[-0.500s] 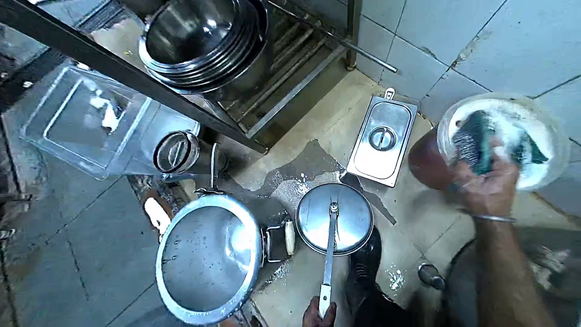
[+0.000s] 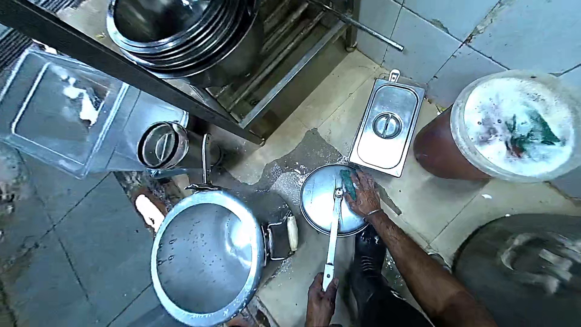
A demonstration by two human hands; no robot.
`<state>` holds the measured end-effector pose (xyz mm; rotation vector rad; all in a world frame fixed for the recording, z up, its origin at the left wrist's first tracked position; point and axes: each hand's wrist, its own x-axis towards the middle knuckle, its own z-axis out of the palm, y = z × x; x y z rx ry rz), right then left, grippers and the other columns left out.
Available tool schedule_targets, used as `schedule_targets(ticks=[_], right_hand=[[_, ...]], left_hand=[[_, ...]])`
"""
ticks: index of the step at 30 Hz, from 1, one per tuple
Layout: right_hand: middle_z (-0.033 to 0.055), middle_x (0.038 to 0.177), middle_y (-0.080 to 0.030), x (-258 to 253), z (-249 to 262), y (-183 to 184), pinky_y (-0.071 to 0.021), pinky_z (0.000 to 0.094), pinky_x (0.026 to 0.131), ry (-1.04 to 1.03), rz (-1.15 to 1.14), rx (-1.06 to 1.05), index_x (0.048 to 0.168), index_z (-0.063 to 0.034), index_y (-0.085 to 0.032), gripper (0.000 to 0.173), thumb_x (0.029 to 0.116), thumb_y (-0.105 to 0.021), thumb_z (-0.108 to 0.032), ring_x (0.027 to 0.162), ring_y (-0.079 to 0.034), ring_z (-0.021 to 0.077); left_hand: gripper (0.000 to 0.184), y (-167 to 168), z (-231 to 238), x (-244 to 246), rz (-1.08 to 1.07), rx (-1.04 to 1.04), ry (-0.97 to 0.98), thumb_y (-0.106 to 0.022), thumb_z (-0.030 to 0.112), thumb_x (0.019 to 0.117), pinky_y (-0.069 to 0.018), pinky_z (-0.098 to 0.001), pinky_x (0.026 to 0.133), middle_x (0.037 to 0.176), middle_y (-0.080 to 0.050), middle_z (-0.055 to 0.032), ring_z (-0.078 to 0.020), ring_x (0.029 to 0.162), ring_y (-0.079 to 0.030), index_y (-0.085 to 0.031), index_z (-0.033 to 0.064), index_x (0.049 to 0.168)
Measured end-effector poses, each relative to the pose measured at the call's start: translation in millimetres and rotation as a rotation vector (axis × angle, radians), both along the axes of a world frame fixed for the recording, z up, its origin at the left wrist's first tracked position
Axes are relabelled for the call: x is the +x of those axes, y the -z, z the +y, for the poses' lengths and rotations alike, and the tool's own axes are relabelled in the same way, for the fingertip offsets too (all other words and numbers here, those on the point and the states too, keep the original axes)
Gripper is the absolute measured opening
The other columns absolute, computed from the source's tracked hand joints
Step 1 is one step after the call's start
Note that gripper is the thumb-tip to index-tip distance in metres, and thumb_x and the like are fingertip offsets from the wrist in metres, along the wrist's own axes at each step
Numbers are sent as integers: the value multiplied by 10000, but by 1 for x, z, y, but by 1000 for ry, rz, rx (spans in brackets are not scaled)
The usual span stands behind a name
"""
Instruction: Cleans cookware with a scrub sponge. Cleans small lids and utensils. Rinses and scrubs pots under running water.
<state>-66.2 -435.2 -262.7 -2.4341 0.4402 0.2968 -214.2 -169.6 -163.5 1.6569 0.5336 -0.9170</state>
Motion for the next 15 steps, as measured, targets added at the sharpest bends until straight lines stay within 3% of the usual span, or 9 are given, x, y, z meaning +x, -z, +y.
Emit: schedule_targets(ticks=[2, 4, 7, 10, 13, 15], right_hand=[[130, 1705, -243, 8, -1, -1, -215, 706, 1190, -45, 66, 27, 1630, -151, -317, 873, 919, -638, -542, 1572, -174, 406], [146, 1723, -174, 1, 1, -7, -221, 678, 1214, -86, 61, 90, 1648, -105, -239, 861, 969, -600, -492, 1586, -121, 410], [179, 1717, -180, -23, 16, -11, -163, 625, 1264, -184, 16, 155, 1632, -37, -256, 719, 1057, -474, -410, 1591, -101, 411], [136, 1730, -161, -62, 40, -22, -82, 617, 1282, -303, 98, 213, 1630, -36, -263, 652, 1088, -379, -378, 1607, -34, 371], [77, 1722, -227, -78, 47, -15, -98, 612, 1278, -305, 82, 160, 1630, -101, -310, 595, 1102, -350, -373, 1608, -90, 331], [90, 1680, -336, -60, 34, -1, -171, 593, 1276, -250, 2, 128, 1574, -117, -441, 517, 1079, -453, -264, 1586, -205, 327]], left_hand=[[188, 1, 0, 8, -10, -18, -31, -647, 180, 984, -401, -259, 435, 597, -486, -4, -92, 448, -432, -581, 10, 1030], [180, 2, 4, 16, -2, -25, -50, -656, 166, 977, -402, -260, 429, 588, -488, -7, -93, 444, -437, -583, 7, 1017], [143, 2, 8, 27, 78, -81, -57, -620, 146, 1000, -398, -241, 413, 572, -466, 3, -81, 426, -425, -554, 20, 1016], [153, 0, 5, 25, 132, -96, -32, -566, 163, 1033, -409, -242, 417, 577, -477, 6, -80, 429, -435, -550, 15, 1069], [220, 0, 1, 25, 196, -91, 14, -509, 220, 1077, -428, -249, 428, 598, -482, 3, -86, 441, -445, -543, 7, 1122], [235, 5, 0, 26, 222, -97, 24, -484, 250, 1084, -420, -248, 414, 574, -461, 12, -85, 424, -433, -540, 23, 1071]])
